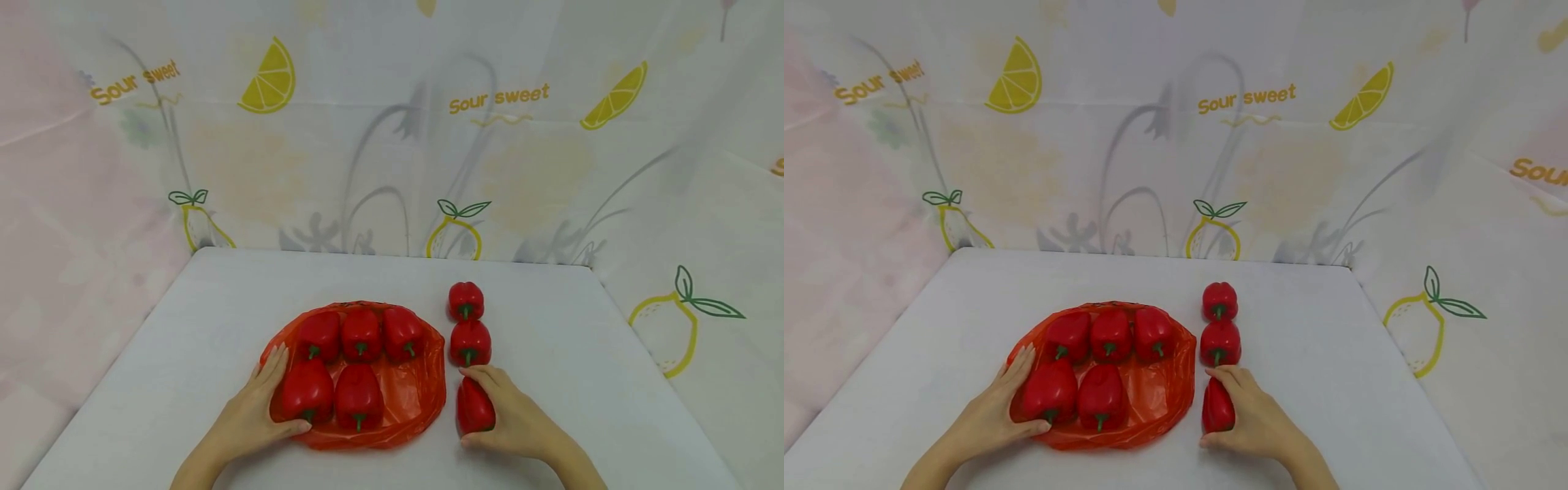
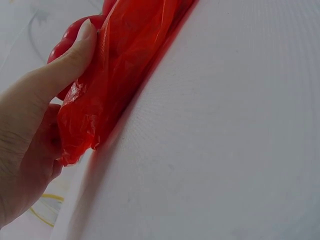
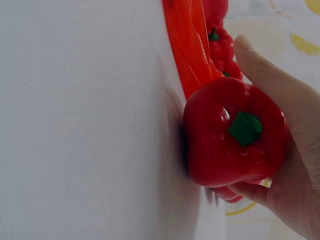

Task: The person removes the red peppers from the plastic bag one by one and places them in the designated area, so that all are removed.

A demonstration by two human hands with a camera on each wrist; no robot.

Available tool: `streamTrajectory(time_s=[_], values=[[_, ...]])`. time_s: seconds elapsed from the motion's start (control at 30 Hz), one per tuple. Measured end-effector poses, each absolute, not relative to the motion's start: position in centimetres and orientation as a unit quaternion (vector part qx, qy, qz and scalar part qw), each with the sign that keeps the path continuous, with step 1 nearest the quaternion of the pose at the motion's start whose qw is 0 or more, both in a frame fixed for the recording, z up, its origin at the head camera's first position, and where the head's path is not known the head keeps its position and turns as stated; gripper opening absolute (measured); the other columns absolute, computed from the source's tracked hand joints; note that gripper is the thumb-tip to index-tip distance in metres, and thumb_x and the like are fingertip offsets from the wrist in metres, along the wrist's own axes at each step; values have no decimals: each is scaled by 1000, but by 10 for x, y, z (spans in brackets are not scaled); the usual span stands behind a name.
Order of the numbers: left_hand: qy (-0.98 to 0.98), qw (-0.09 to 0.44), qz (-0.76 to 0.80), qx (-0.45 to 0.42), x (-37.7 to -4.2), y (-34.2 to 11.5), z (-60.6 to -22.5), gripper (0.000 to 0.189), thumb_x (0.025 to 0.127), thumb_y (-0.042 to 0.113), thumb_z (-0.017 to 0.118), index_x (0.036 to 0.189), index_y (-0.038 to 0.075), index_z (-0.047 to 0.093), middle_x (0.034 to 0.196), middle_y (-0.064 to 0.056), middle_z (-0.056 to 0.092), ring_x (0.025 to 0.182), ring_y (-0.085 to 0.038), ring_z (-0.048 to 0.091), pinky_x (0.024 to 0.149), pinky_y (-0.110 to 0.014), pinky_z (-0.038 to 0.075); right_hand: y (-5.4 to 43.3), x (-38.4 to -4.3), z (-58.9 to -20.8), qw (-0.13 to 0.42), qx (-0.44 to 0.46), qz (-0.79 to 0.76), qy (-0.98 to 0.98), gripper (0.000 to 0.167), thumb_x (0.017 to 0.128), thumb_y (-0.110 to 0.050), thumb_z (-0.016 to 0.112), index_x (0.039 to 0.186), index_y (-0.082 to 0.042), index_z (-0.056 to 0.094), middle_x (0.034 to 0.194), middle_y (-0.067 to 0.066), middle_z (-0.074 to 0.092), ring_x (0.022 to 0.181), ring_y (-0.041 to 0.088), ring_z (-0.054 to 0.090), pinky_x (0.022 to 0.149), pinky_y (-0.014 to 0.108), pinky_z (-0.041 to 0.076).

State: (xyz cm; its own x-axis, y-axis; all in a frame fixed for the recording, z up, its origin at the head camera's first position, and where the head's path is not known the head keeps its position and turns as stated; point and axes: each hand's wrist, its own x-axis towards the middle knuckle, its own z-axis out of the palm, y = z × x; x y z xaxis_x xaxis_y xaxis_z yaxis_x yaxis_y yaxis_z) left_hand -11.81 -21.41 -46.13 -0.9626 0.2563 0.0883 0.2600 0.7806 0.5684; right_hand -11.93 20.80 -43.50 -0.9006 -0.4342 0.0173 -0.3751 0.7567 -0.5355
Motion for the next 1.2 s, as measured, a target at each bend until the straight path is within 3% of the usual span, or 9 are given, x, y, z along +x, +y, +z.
streamTrajectory(time_s=[0.2,0.4,0.57,0.7,0.93,1.2], values=[[-943,7,-302,-141,-118,-214,-462,119,67,66,75,152,0,22,157,-21,18,135,-58,17,91,-71,36,206,-120,-429,23,-213,-276,937,90,64,-51,85,138,-17,46,134,-3,45,117,20,45,75,42,57],[-942,7,-304,-141,-118,-215,-462,119,67,65,75,151,-1,22,157,-22,18,134,-58,18,90,-71,36,198,-120,-422,-90,-268,-294,913,78,64,-41,89,130,-19,54,127,-12,49,113,10,48,75,33,57],[-944,7,-300,-139,-118,-216,-462,119,68,65,75,151,-1,22,156,-22,19,135,-58,18,91,-71,36,188,-122,-412,-158,-322,-320,877,65,66,-26,90,122,-17,58,119,-7,56,108,11,52,74,37,58],[-944,7,-299,-140,-118,-216,-461,119,68,66,74,151,-1,22,156,-22,19,135,-58,18,92,-71,36,180,-121,-403,-174,-340,-330,863,62,65,-20,90,118,-15,60,117,-5,58,108,11,53,78,35,57],[-943,10,-300,-142,-119,-216,-461,119,68,66,74,151,-1,23,156,-21,19,136,-56,18,92,-70,36,164,-124,-394,-198,-379,-336,839,50,74,-31,84,116,-15,61,115,-5,59,105,11,54,85,15,48],[-943,7,-301,-140,-118,-215,-463,119,67,67,74,151,-1,23,157,-21,19,136,-56,17,90,-71,38,142,-129,-393,-178,-411,-340,827,49,78,-36,80,119,-17,59,117,-8,58,108,10,54,88,25,51]])
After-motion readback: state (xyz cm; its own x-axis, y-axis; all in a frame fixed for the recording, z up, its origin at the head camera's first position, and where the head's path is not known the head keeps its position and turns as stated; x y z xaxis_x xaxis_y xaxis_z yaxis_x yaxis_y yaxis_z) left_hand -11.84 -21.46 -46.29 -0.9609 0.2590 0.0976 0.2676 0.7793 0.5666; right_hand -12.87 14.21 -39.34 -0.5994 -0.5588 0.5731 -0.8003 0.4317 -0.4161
